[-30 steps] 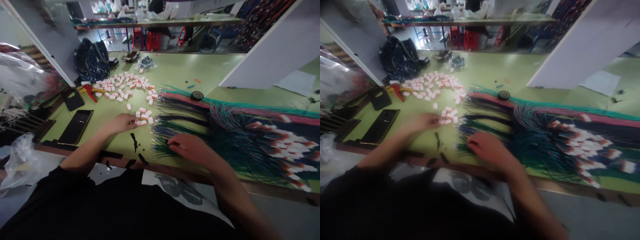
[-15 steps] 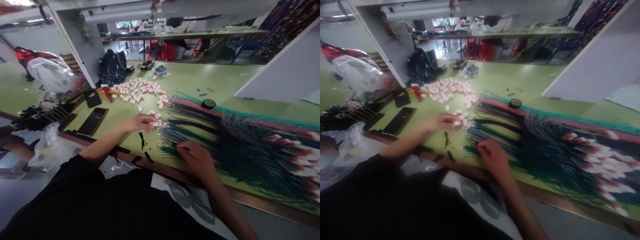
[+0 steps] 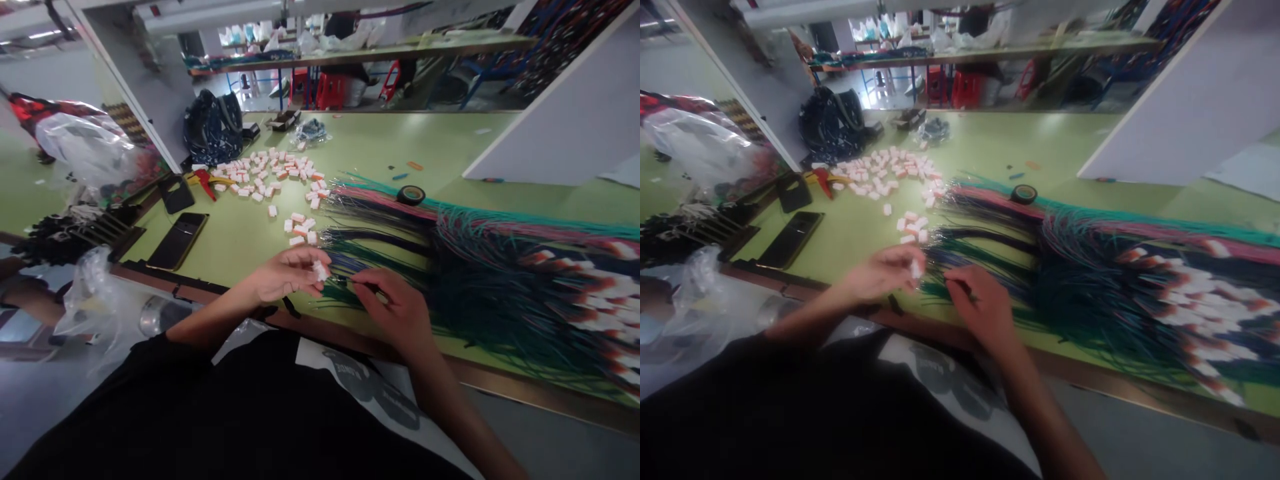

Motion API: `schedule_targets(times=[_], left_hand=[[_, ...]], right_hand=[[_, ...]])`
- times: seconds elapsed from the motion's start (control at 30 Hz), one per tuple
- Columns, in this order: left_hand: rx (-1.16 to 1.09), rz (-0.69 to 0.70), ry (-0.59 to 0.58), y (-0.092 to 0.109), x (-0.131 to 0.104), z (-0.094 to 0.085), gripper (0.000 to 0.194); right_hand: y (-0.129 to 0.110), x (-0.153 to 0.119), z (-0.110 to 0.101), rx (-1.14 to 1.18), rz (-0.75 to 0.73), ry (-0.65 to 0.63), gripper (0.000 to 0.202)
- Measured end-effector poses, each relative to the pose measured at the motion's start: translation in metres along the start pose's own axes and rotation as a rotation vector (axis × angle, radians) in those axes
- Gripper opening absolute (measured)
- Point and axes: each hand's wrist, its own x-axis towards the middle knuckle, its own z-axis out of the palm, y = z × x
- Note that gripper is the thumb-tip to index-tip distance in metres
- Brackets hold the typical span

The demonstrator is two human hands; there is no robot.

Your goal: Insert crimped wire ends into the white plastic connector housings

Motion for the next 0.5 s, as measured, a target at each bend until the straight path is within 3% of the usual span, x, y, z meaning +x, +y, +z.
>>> schedule_targets(times=[0.1,0.2,0.33,0.5], left_hand=[[0.053,0.071,0.045,-0.009,0.000,0.011,0.016],[0.109,0.113,0.100,-0.014,0.001,0.017,0.022],[0.159,0.106,0.144,-0.015,0.000,0.019,0.029],[0.167,0.129,0.130,-0.014,-0.001,0.018,0.023]], right_hand=[[-0.005,0.000,-0.001,-0.022,-0.010,-0.003,0.011],[-0.011,0.001,-0.003,-0.046,0.023,-0.014,0.012],[-0.016,0.001,-0.004,-0.074,0.064,-0.025,0.013],[-0.016,0.001,-0.001,-0.103,0.052,-0.040,0.015]])
